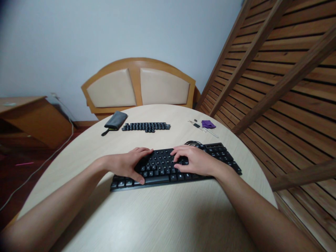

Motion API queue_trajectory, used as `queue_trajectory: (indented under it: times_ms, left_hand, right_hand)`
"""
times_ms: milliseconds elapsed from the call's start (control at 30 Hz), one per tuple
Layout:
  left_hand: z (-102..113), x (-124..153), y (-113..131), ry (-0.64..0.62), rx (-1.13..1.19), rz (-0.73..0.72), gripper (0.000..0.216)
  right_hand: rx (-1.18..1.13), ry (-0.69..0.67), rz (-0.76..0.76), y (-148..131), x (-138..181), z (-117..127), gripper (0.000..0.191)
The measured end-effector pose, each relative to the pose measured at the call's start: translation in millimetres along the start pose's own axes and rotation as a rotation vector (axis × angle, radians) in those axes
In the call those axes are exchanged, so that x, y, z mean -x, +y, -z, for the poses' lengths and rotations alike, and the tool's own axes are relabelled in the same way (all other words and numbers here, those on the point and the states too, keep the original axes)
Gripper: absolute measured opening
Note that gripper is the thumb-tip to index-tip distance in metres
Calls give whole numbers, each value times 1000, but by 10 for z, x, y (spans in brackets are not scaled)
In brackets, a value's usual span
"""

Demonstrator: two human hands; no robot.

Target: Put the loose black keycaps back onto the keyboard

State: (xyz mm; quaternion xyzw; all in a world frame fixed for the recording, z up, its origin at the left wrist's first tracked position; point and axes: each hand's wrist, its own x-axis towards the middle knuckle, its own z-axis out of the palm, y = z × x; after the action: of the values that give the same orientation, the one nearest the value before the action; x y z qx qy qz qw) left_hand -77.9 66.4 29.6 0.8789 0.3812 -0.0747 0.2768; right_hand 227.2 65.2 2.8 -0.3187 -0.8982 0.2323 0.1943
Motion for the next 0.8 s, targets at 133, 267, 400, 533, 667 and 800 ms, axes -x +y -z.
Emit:
queue_trajectory:
  times_ms: [133,267,400,533,667,800]
  left_hand:
    - [1,3,4,-8,9,23,118]
    - [-5,1,2,-7,14,12,118]
    - [-7,-2,0,-4,11,5,118]
    - [-9,-6,-3,-11,12,18,119]
    - [-10,-5,-9,-1,6,1,117]
    - [1,4,8,-3,2,6,116]
  right_hand:
    - [41,-10,-12,-29,0,-6,9]
    - [95,-9,-5,-86,-5,-15,8]
    - [181,-6,18,-151,-10,-14,12]
    - [225,-17,33,-175,-2,-4,16]
    - [186,-17,2,-163,17,13,16]
    - [129,-35,-27,-143,32,34,16]
